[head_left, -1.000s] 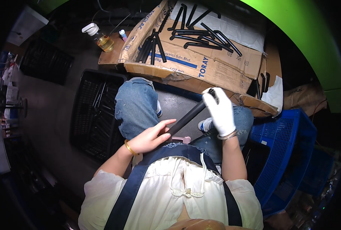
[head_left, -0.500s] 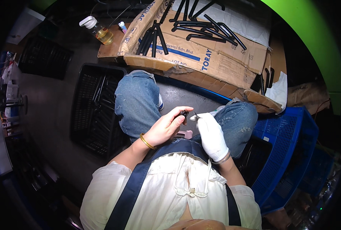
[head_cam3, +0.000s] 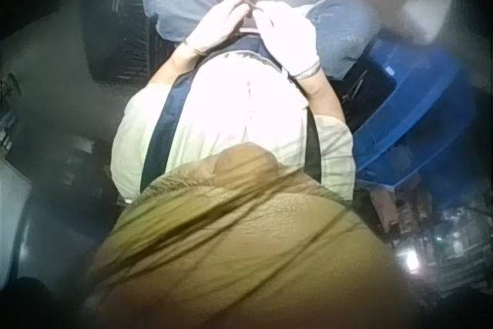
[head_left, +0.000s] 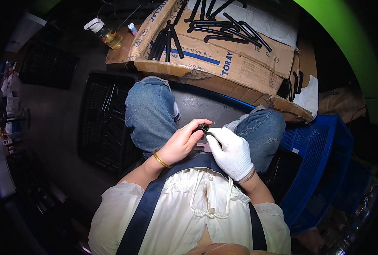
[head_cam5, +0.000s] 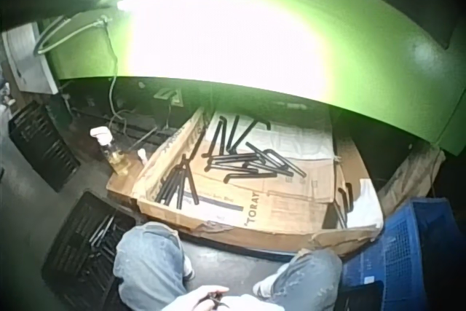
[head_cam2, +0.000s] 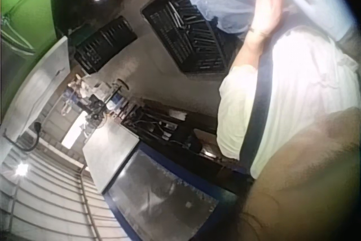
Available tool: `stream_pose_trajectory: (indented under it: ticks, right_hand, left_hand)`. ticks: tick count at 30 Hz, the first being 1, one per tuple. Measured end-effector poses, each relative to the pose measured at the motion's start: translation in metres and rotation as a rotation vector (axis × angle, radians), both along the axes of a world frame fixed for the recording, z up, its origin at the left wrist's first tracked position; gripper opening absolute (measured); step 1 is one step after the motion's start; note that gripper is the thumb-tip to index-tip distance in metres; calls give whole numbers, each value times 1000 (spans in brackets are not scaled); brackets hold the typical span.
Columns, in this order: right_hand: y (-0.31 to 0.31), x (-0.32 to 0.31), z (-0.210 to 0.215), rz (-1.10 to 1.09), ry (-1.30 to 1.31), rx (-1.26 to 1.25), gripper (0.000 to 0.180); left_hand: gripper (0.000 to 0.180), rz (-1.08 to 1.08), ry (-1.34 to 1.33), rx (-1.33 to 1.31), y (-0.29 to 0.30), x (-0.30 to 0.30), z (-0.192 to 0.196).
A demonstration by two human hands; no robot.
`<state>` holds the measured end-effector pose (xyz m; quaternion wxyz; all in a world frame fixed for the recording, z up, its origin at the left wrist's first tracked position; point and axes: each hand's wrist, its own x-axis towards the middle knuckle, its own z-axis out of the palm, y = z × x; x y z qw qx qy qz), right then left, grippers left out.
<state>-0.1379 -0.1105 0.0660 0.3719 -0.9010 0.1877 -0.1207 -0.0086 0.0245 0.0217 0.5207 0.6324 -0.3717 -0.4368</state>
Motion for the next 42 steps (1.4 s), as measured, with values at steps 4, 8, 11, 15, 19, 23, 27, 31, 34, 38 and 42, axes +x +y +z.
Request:
stream_pose_trajectory:
  ticks: [4, 8, 11, 15, 19, 23, 27, 31, 34, 38, 42]
  right_hand:
    - [0, -2, 1, -1, 9, -13, 13]
    - [-1, -3, 2, -4, 14, -56, 12]
    - [0, -4, -2, 20, 32, -97, 11]
    - [-2, -3, -5, 2, 26, -109, 9]
    - [-36, -7, -29, -134, 12, -432, 12]
    - [-51, -6, -17, -186, -67, 43, 16]
    - [-13, 11, -2, -181, -81, 419, 38]
    - [-4, 32, -7, -213, -378, 472, 34]
    - [-23, 36, 9, 28, -362, 377, 23]
    - [-41, 27, 19, 383, -168, 253, 27]
    - [-13, 21, 22, 12, -157, 459, 20]
  left_hand:
    - [33, 3, -18, 1, -1, -1, 3]
    - [29, 31, -18, 85, -3, -3, 13]
    - [25, 56, -107, 16, 0, -5, -3]
    - [23, 39, -185, -6, -4, -1, -7]
    - [22, -2, -139, 24, 4, 1, 13]
    - [22, 69, -215, -11, 0, 19, 7]
    - [28, 174, -307, -131, -15, 18, 21]
    - [32, 192, -345, -205, -29, 12, 27]
    - [35, 126, -47, -215, -26, 14, 20]
    - [50, -95, 564, -196, -13, 12, 0]
    - [33, 27, 477, -375, -6, 10, -25]
